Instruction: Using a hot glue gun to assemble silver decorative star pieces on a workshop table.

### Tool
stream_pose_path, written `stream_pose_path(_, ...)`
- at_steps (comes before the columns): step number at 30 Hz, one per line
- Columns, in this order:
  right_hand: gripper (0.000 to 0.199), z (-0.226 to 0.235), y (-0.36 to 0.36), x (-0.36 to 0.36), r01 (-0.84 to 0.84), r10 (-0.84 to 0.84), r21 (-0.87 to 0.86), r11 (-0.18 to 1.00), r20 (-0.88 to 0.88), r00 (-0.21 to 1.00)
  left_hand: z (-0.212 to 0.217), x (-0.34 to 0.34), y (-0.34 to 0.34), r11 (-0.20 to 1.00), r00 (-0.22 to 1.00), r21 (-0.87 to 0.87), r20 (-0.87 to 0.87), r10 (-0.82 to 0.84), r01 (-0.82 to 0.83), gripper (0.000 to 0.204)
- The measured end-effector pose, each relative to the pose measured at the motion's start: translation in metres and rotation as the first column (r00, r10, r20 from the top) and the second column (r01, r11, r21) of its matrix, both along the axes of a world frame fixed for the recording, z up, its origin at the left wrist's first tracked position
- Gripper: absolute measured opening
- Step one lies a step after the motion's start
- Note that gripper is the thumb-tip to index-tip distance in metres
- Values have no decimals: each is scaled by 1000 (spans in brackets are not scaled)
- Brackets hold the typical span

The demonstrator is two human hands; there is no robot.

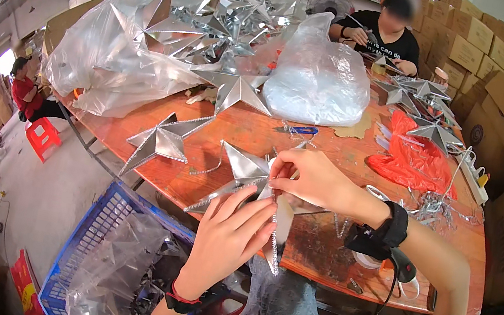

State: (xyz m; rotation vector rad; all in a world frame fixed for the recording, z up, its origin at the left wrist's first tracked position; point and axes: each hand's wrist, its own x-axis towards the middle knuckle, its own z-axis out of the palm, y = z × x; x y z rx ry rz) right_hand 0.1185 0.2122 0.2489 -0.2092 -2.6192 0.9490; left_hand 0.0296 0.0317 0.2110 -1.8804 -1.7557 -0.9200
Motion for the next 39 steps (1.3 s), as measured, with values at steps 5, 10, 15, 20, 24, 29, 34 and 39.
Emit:
stream_pose_path(5, 15, -1, -2, 0, 25, -26, -34, 999, -25, 999, -2, 0, 0, 1000, 1000, -3, 7, 4, -4, 26)
stream_pose_path(10, 13, -4, -4, -1, 41, -44, -56, 998, -63, 997, -3, 0, 3, 1000, 1000, -19, 21, 20, -20, 25)
stream_pose_path(15, 13, -7, -5, -2, 71, -74, -54, 996, -55, 996, -4, -1, 5, 999, 999, -28, 20, 30, -29, 25)
stream_pose_path(20, 14, -8, -4, -2, 71, -74, -51, 996, -64, 995, -5, -2, 5, 999, 999, -25, 28, 21, -21, 25)
stream_pose_path(24, 18, -5, -7, -2, 120, -124, -106, 987, -38, 992, -6, -2, 6, 1000, 999, -24, 45, 19, -18, 25)
stream_pose_path(29, 19, -2, -8, 3, 93, -97, -71, 993, -67, 993, -6, -2, 6, 1000, 999, -20, 49, 19, -18, 25)
stream_pose_path(34, 14, -7, -10, 10, 74, -64, 42, 996, -191, 979, -6, 0, 7, 1000, 999, -12, 53, 14, -14, 26)
stream_pose_path(39, 15, 5, -22, 19, 90, -83, 143, 986, -57, 995, -6, 0, 6, 1000, 998, -10, 58, 17, -16, 27)
